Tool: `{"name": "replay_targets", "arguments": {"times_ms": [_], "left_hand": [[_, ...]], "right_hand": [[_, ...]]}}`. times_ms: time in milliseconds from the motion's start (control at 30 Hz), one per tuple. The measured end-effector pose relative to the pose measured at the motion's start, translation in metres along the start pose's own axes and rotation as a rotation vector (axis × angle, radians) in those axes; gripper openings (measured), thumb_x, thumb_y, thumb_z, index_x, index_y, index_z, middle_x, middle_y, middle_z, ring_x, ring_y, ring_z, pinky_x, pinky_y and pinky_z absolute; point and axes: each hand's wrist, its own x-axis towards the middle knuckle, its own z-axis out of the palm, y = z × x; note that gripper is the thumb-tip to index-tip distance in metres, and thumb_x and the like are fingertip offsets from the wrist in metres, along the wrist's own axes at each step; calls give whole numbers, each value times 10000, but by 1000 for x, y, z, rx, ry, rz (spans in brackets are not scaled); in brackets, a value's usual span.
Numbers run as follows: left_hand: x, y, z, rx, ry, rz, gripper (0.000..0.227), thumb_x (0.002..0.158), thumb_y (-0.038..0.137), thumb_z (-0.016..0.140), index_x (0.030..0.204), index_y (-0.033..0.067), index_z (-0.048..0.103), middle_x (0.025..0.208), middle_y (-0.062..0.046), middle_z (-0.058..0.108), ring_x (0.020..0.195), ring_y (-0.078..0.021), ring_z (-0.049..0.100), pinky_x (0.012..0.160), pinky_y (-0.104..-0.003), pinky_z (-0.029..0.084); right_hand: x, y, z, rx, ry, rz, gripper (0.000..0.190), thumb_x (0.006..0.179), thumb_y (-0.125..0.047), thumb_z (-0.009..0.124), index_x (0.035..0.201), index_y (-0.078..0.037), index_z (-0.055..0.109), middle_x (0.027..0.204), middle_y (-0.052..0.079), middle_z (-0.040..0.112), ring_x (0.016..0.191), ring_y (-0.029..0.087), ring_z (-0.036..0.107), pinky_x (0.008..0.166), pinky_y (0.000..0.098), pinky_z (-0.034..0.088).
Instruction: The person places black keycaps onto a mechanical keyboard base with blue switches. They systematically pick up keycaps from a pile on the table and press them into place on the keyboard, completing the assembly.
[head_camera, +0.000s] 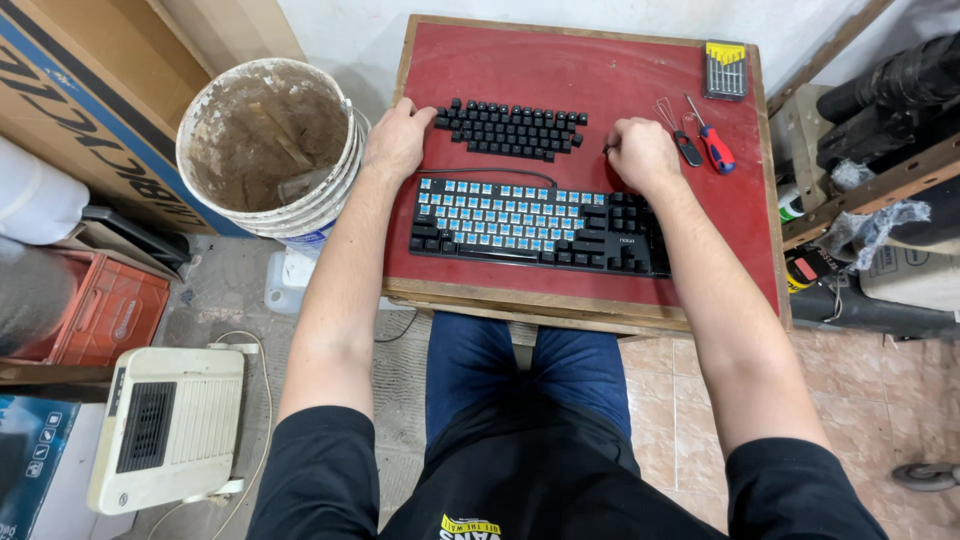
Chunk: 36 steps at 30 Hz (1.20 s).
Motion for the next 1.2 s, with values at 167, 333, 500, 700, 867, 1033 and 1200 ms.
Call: {"name": "replay_targets", "arguments": {"times_ms": [167, 333, 500, 700, 867, 1033, 1200], "left_hand": [[50, -27, 38, 46, 7, 6, 440, 1113, 649, 509, 1191, 219, 562, 1389, -150, 652, 1414, -398, 650, 1234, -514, 477], [57, -43, 51, 65, 22, 34, 369, 1134, 544, 493, 1232, 197, 570, 1354, -163, 653, 1391, -410, 657, 1192, -525, 511], [79, -76, 63, 523, 102, 522, 259, 1132, 216, 677, 1380, 178, 742, 1220, -103, 662, 1198, -347, 714, 972, -522, 664], [94, -83, 78, 541, 185, 585, 141, 1058, 250, 769, 1187, 195, 787, 1132, -43, 636, 1100, -297, 716, 891, -474, 677], [98, -94, 79, 506, 170, 578, 100, 1073, 269, 760, 1067, 172, 733, 1016, -33, 644, 1037, -293, 740, 835, -475, 666], [42, -80, 44, 319, 157, 538, 132, 1015, 210, 837, 1122, 206, 759, 1046, -38, 708, 1039, -305, 783, 863, -485, 670], [-45, -78, 12, 192, 37, 617, 136, 1016, 98, 817, 1145, 130, 790, 1088, -121, 779, 1094, -335, 802, 927, -468, 663]], "right_hand": [[-57, -64, -76, 198, -90, -61, 153, 937, -152, 837, 1089, -140, 846, 1052, 128, 813, 1038, 381, 818, 893, 530, 669], [-92, -91, -110, 210, -163, -144, 113, 931, -56, 831, 1040, -82, 846, 1021, 141, 834, 964, 321, 842, 831, 447, 679], [-98, -91, -112, 120, -154, -205, 79, 925, -39, 847, 996, -73, 844, 1019, 111, 831, 975, 329, 838, 820, 448, 699], [-103, -78, -101, 156, -71, -229, 96, 951, -98, 849, 1044, -116, 835, 1069, 47, 827, 1026, 250, 822, 855, 387, 681], [-100, -73, -93, 46, -119, -279, 62, 940, -129, 854, 1002, -135, 846, 1032, 27, 833, 1055, 262, 815, 889, 404, 679], [-99, -76, -97, -15, -117, -303, 43, 942, -142, 858, 977, -166, 863, 1018, -10, 850, 1081, 223, 810, 896, 371, 670], [-104, -72, -97, 332, -5, -221, 147, 1000, -70, 827, 1146, -68, 847, 1195, 119, 841, 1062, 310, 800, 882, 409, 665]]}}
